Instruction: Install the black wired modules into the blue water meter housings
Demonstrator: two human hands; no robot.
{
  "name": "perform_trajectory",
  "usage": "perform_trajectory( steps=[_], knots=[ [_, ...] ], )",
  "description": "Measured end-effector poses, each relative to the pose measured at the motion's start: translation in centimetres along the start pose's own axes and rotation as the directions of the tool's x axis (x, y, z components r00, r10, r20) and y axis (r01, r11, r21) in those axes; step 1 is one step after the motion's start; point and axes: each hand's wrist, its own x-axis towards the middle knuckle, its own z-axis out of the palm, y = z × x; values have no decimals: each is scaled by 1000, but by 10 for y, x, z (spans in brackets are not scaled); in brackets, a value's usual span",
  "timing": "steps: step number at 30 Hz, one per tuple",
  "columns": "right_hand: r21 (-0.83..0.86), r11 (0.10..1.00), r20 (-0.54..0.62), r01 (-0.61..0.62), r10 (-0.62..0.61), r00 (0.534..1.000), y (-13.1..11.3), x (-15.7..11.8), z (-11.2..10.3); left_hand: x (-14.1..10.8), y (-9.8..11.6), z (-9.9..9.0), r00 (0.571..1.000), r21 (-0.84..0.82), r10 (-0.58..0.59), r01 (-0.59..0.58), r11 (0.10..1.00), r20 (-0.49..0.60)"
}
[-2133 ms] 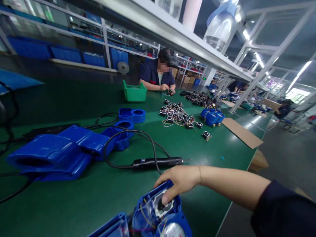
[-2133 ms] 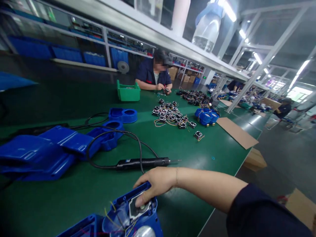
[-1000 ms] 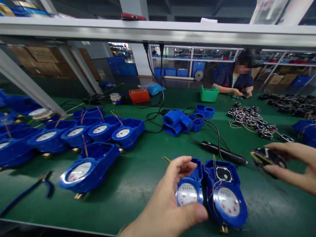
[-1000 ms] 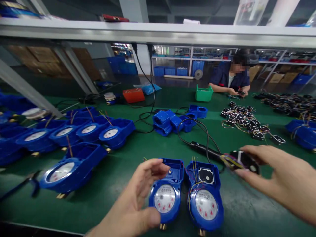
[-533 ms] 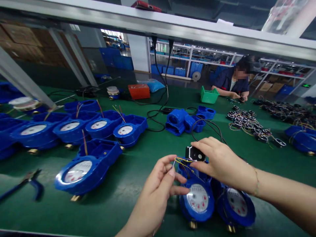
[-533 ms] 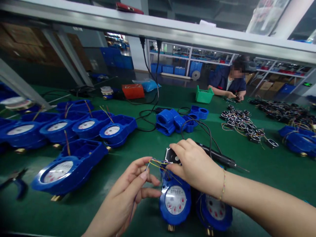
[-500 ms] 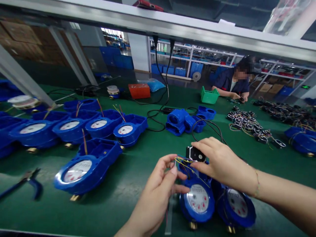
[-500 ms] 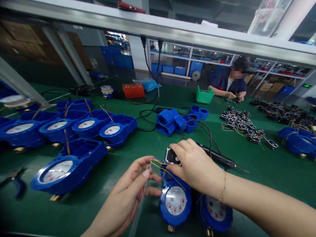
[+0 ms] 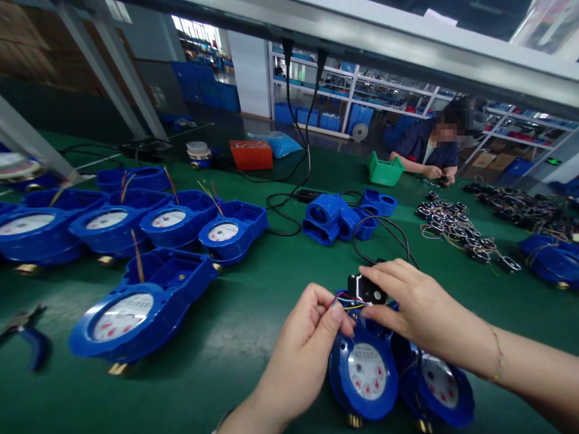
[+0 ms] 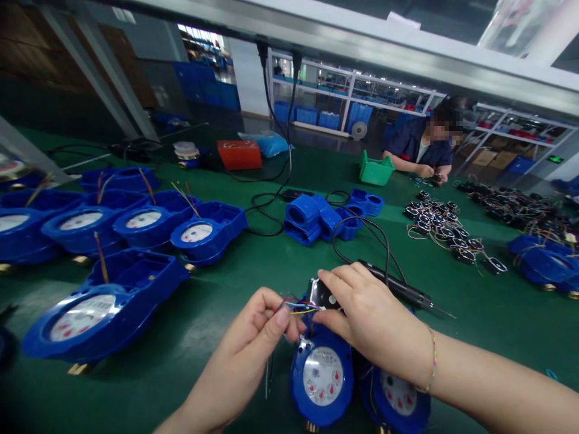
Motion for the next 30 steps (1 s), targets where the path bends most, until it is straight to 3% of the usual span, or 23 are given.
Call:
perform_trajectory(
  steps=[3,7,10,12,15,23,30],
  knots=[
    [19,999,35,-32,32,999,6,-3,5,-3,1,-5,999,22,-37,37,999,23],
    [44,995,101,-85,80,992,11,-11,12,-12,3,-17,997,387,-59,36,921,49],
    [56,992,154,-111,101,983,13,-20,16,-20,3,-18,986,578,89,-154,801,140],
    [78,988,207,-133,114,972,13,-25,18,-24,2,-15,942,641,245,-336,690,230],
    [126,972,300,-197,152,942,13,-25,21,-23,-2,-10,874,673,366,-481,562,320],
    [180,953,387,-244,159,908,12,-13,24,-23,-31,-12,838,669,437,-531,520,326],
    [191,940,421,-284,183,888,10,-11,24,-19,-37,-16,819,682,490,-542,492,297]
  ],
)
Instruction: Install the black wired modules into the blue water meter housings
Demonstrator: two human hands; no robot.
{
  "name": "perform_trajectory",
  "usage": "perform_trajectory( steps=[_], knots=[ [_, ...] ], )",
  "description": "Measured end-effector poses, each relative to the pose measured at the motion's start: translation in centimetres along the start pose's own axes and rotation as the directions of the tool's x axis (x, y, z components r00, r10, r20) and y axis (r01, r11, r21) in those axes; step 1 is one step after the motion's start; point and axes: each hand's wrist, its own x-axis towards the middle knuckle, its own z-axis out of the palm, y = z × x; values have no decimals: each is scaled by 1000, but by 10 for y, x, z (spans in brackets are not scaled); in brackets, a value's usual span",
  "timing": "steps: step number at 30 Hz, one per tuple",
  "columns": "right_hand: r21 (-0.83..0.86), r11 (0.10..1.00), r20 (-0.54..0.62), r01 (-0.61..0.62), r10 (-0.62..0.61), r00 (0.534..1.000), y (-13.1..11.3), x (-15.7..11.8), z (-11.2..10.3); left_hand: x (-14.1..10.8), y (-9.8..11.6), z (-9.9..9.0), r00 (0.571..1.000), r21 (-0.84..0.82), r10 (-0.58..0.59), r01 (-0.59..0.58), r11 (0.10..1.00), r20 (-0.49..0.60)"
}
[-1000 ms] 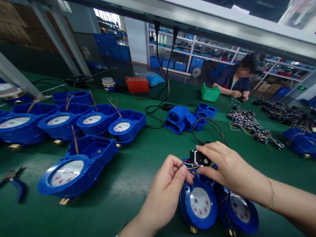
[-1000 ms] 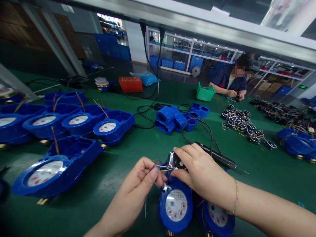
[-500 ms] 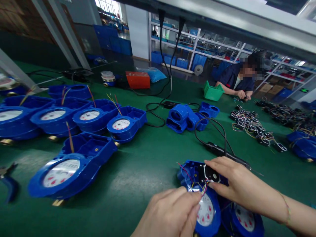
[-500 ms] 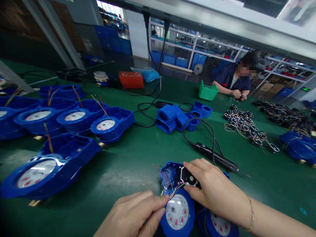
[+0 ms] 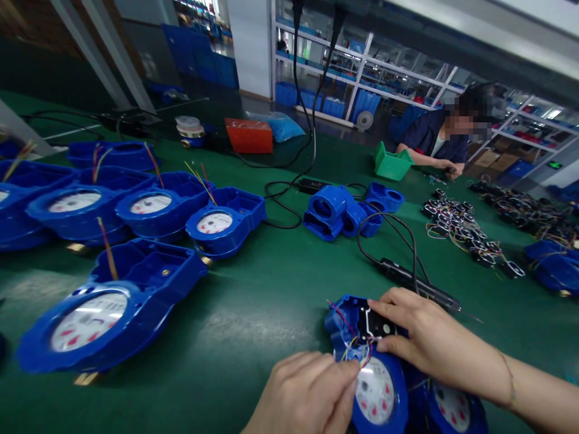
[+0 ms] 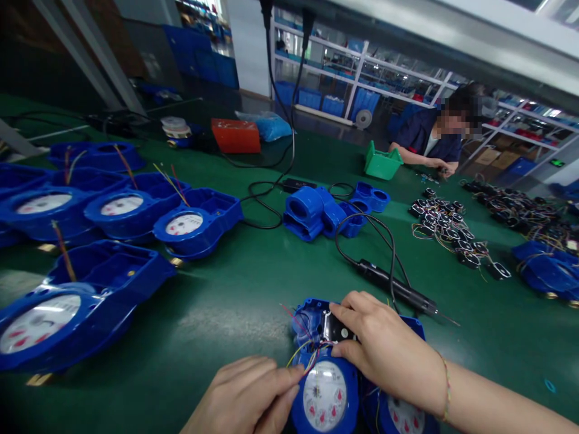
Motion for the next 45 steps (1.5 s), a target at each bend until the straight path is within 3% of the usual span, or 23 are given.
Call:
perform_trajectory(
  steps=[9,13,15,17,19,20,24,27,32,34,36,37,39,40,41,42,45],
  knots=[
    [18,1000,8,-15,15,1000,4,9,3,-14,-13,12,999,91,-37,36,995,4],
    [-19,998,-5,-62,62,998,10,29,-2,-21,-17,21,983,3,-184,184,983,8],
    [-20,998,75,-66,67,995,16,44,-4,-25,-18,27,931,-66,-360,364,929,65],
    [14,998,223,-57,52,973,22,59,-4,-29,-22,33,815,-145,-538,571,808,216],
    [57,997,352,-60,36,935,26,70,-4,-32,-27,39,717,-201,-592,683,702,369],
    [70,995,390,-70,37,920,28,73,-3,-33,-31,41,708,-224,-575,689,689,410],
    [71,989,414,-128,88,906,26,78,-2,-32,-42,43,764,-313,-484,627,713,426],
    [103,983,413,-152,97,905,22,75,1,-29,-42,41,809,-326,-456,573,751,371],
    [202,972,396,-123,33,917,24,63,10,-28,-28,36,843,-223,-476,529,819,251],
    [234,970,377,-70,-24,926,26,57,12,-32,-25,21,850,-113,-519,527,842,94],
    [247,969,347,-19,-70,935,27,51,14,-40,-28,-9,799,24,-577,588,808,-171],
    [255,967,334,0,-88,939,28,49,14,-46,-32,-30,735,80,-593,648,758,-329],
    [296,954,316,35,-133,940,31,46,14,-63,-45,-76,548,126,-568,778,615,-614],
    [330,943,314,51,-160,936,33,46,13,-72,-53,-99,464,112,-548,824,555,-697],
    [363,930,312,62,-184,932,36,47,12,-82,-62,-120,423,100,-548,847,522,-722],
    [385,920,307,68,-197,931,40,48,11,-90,-70,-136,418,82,-580,852,516,-699],
    [371,927,251,57,-159,955,56,49,5,-104,-83,-157,460,27,-668,834,551,-584]
  ],
)
